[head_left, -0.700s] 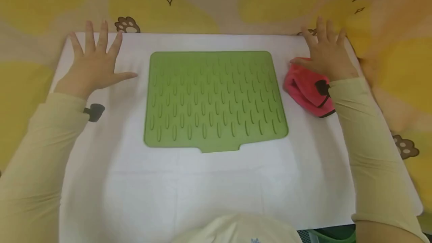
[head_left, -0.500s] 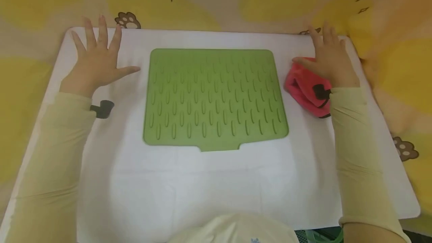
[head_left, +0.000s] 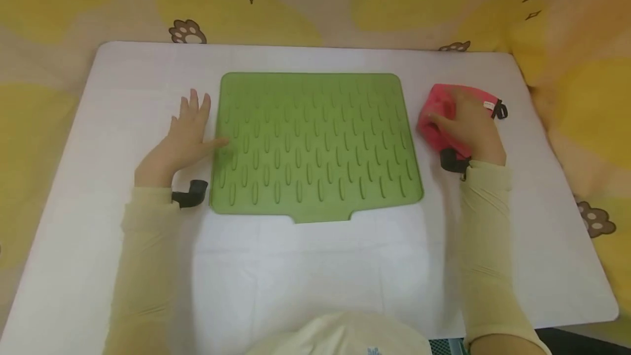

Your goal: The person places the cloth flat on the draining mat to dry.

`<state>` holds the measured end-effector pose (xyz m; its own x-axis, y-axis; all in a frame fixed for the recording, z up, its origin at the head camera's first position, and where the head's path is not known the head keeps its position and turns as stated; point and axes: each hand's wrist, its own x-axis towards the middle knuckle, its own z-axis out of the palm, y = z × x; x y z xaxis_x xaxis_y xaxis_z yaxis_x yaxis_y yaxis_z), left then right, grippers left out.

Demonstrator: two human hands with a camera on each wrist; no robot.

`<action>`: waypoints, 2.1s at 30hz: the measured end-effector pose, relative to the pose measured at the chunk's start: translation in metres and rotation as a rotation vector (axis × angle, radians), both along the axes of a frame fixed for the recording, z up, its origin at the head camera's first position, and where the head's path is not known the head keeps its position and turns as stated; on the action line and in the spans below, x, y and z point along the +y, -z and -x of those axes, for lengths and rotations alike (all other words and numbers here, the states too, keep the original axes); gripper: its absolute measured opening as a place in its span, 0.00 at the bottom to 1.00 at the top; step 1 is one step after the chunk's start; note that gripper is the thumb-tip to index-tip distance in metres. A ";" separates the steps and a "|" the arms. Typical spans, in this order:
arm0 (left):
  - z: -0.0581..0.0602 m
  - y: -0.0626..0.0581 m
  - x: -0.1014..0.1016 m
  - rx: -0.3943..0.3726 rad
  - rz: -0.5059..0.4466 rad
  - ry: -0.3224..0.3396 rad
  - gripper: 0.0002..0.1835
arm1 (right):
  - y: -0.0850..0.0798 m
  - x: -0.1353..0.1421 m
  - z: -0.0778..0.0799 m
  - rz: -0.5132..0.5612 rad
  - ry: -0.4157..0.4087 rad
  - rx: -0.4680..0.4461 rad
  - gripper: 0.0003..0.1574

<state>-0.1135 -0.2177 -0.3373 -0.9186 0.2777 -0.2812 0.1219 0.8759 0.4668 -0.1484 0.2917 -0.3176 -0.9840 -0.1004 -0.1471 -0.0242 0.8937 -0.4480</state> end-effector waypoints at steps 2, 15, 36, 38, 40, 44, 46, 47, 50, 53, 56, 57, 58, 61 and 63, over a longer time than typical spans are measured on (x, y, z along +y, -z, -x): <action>-0.009 0.005 0.005 -0.054 -0.059 -0.004 0.51 | 0.009 -0.001 -0.007 0.050 0.022 0.010 0.39; -0.027 0.028 0.021 -0.129 -0.272 0.000 0.47 | 0.036 0.003 -0.012 0.105 0.046 0.084 0.45; -0.027 0.040 0.033 -0.030 -0.099 0.051 0.47 | 0.072 0.010 -0.006 0.216 0.263 0.347 0.24; -0.026 0.040 0.033 -0.030 -0.102 0.053 0.47 | 0.073 0.010 -0.006 0.229 0.291 0.361 0.18; -0.026 0.040 0.034 -0.028 -0.108 0.053 0.47 | 0.073 0.010 -0.006 0.241 0.318 0.371 0.15; -0.027 0.041 0.032 -0.020 -0.117 0.055 0.47 | 0.072 0.010 -0.005 0.268 0.361 0.370 0.20; -0.029 0.042 0.031 -0.021 -0.121 0.054 0.47 | 0.071 0.009 -0.007 0.289 0.370 0.371 0.22; -0.030 0.042 0.030 -0.021 -0.121 0.054 0.47 | 0.070 0.008 -0.008 0.303 0.376 0.373 0.23; -0.032 0.044 0.028 -0.023 -0.125 0.053 0.47 | 0.065 0.006 -0.013 0.366 0.379 0.391 0.25; -0.033 0.045 0.028 -0.020 -0.127 0.053 0.47 | 0.059 0.003 -0.017 0.447 0.400 0.415 0.24; -0.032 0.046 0.028 -0.018 -0.127 0.053 0.47 | 0.052 0.000 -0.017 0.542 0.417 0.433 0.20; -0.032 0.046 0.028 -0.017 -0.128 0.054 0.47 | 0.049 -0.002 -0.017 0.586 0.426 0.431 0.17; -0.031 0.046 0.028 -0.017 -0.128 0.055 0.47 | 0.046 -0.004 -0.018 0.620 0.434 0.429 0.15; -0.031 0.046 0.028 -0.016 -0.128 0.056 0.47 | 0.038 -0.012 -0.019 0.736 0.451 0.418 0.05; -0.032 0.047 0.028 -0.017 -0.129 0.054 0.47 | 0.033 -0.018 -0.020 0.803 0.449 0.417 0.01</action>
